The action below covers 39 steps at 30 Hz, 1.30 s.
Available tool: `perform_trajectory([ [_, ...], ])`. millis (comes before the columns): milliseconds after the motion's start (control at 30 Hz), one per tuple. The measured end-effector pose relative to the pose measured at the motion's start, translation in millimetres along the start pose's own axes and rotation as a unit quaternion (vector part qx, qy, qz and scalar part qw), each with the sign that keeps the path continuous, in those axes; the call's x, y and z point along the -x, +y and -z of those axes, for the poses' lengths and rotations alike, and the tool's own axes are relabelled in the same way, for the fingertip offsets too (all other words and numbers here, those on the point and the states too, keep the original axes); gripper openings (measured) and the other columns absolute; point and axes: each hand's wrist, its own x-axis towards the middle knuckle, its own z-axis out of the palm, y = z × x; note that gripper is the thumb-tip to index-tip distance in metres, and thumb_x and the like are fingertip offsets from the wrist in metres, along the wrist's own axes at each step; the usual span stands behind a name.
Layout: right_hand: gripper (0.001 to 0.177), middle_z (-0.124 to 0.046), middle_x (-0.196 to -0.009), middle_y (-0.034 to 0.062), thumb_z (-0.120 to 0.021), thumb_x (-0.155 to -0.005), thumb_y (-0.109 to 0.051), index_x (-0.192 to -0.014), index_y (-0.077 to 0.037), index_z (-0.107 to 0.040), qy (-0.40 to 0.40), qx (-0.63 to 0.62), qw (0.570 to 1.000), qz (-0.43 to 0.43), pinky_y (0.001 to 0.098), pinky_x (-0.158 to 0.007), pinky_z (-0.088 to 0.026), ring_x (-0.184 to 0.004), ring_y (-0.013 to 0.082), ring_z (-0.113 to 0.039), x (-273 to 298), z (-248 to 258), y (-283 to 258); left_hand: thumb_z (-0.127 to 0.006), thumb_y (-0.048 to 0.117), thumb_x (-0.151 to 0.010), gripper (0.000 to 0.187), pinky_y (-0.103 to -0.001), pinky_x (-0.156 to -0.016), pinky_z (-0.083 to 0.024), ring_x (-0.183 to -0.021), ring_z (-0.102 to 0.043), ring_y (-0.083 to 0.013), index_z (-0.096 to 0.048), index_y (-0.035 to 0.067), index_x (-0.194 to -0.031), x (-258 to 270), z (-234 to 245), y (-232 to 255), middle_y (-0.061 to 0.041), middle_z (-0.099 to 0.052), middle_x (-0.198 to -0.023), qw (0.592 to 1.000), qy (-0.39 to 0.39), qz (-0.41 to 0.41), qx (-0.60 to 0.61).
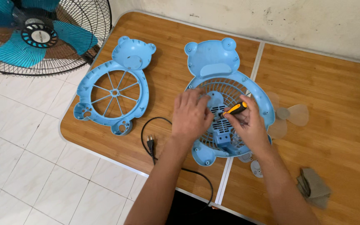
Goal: The person assembles a blue bear-shaped electric fan on a wooden table. They place screws into the fan housing and use a screwdriver to tighten them, securing the internal components. The fan blades and front grille remain separate on the table.
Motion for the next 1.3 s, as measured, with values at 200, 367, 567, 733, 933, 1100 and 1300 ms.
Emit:
perform_trajectory([
  [200,0.059,-0.07,-0.125,0.0138,-0.078,-0.092,-0.003,-0.141,-0.009,-0.046,-0.03,0.202,0.976,0.078,0.0322,-0.093,-0.062,-0.113,0.0214,-0.073,-4,-4,-31,-0.081,0.026,-0.077,0.089,-0.049,-0.084,-0.057,-0.112,-0.062,-0.0437,-0.03,-0.001,-0.144,4,4,2,-0.027,-0.051,-0.131,0.955,-0.12,0.261,-0.066],
  [367,0.053,-0.067,-0.132,0.0146,-0.075,-0.092,-0.004,-0.14,-0.005,-0.051,-0.053,0.268,0.957,0.096,0.0362,-0.092,-0.059,-0.118,0.027,-0.069,-13,-7,-59,-0.086,0.015,-0.072,0.099,-0.042,-0.076,-0.061,-0.104,-0.068,-0.0379,-0.025,0.002,-0.149,5,2,-7,-0.02,-0.053,-0.128,0.933,-0.189,0.304,-0.027],
  [567,0.058,-0.068,-0.118,0.0104,-0.08,-0.091,-0.007,-0.141,-0.009,-0.052,-0.032,0.224,0.971,0.079,0.0307,-0.085,-0.064,-0.105,0.0203,-0.073,-26,-11,-49,-0.082,0.011,-0.078,0.092,-0.042,-0.074,-0.062,-0.103,-0.069,-0.0358,-0.025,0.004,-0.151,5,-1,-10,-0.02,-0.054,-0.128,0.933,-0.196,0.297,-0.047],
  [733,0.055,-0.063,-0.126,0.0161,-0.076,-0.089,0.0,-0.14,-0.006,-0.054,-0.033,0.234,0.967,0.096,0.0312,-0.084,-0.062,-0.105,0.0232,-0.07,-24,-9,-43,-0.079,0.004,-0.076,0.091,-0.04,-0.074,-0.062,-0.105,-0.068,-0.0358,-0.026,0.003,-0.151,6,-3,-10,-0.02,-0.054,-0.127,0.938,-0.191,0.285,-0.045],
  [933,0.047,-0.063,-0.128,0.0133,-0.074,-0.095,-0.002,-0.139,-0.005,-0.057,-0.019,0.193,0.976,0.098,0.0285,-0.088,-0.064,-0.109,0.0211,-0.071,-24,-14,-43,-0.078,0.005,-0.079,0.091,-0.039,-0.074,-0.063,-0.105,-0.068,-0.0346,-0.025,0.004,-0.152,2,-3,-9,-0.019,-0.054,-0.126,0.934,-0.202,0.289,-0.058],
  [1100,0.047,-0.064,-0.117,0.0103,-0.082,-0.089,-0.007,-0.132,-0.009,-0.064,-0.03,0.276,0.953,0.119,0.0271,-0.074,-0.06,-0.095,0.0171,-0.069,-25,-14,-47,-0.075,0.004,-0.082,0.089,-0.038,-0.074,-0.062,-0.103,-0.069,-0.0341,-0.023,0.004,-0.154,2,-3,-10,-0.019,-0.053,-0.126,0.932,-0.211,0.289,-0.063],
  [1300,0.051,-0.063,-0.116,0.0099,-0.081,-0.09,-0.006,-0.137,-0.011,-0.063,-0.052,0.275,0.955,0.093,0.0254,-0.073,-0.061,-0.093,0.0158,-0.07,-31,-19,-55,-0.074,0.005,-0.083,0.088,-0.039,-0.073,-0.062,-0.102,-0.069,-0.0339,-0.022,0.004,-0.155,4,-6,-11,-0.018,-0.054,-0.125,0.931,-0.21,0.292,-0.061],
])
